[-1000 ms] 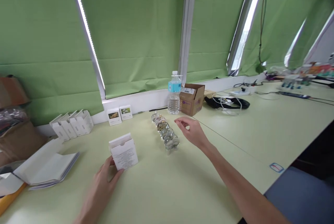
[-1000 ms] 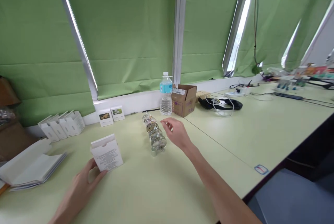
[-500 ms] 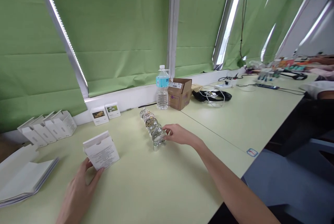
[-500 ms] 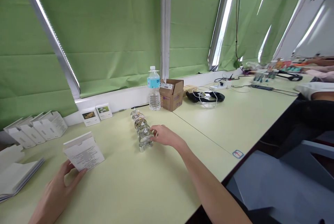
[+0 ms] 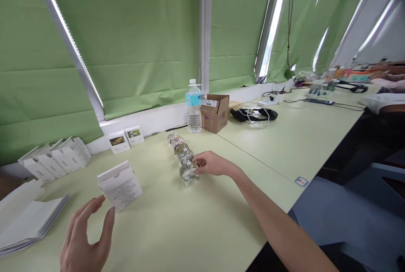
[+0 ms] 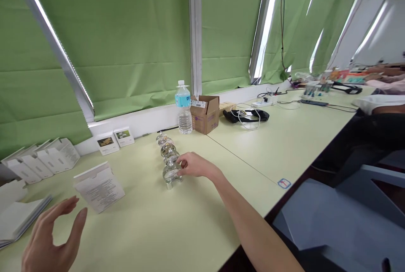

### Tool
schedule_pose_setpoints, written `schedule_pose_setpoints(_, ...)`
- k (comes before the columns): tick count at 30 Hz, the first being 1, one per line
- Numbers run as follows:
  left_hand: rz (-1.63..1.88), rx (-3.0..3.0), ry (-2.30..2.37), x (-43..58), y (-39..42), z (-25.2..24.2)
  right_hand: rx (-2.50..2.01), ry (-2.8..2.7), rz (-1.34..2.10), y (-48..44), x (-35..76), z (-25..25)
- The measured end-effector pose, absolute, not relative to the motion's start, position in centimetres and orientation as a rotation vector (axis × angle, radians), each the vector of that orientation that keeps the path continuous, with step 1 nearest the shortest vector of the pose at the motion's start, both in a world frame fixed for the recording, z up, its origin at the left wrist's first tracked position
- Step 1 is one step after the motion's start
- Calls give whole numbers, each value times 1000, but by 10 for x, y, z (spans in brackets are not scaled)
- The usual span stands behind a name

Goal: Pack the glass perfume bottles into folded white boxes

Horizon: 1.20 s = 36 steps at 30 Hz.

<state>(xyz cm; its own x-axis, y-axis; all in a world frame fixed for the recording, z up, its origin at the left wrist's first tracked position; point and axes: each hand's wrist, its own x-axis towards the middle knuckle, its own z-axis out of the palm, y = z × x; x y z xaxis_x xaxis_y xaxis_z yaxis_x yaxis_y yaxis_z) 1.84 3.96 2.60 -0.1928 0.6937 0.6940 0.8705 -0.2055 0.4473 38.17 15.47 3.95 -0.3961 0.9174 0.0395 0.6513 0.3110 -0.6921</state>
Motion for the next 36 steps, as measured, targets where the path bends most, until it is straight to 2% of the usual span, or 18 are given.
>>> schedule_pose_setpoints(13, -1134, -2273, -1350, 15, 44, -4, -1162, -2305, 900, 131, 349, 50)
schedule_pose_setpoints(26, -1063, -2382, -1390, 14, 49, -6, -1547, -2367, 720, 135, 366, 44)
schedule_pose_setpoints(36, -1040, -2453, -1403, 15, 49, -5, -1536, -2350, 614, 130, 354, 41)
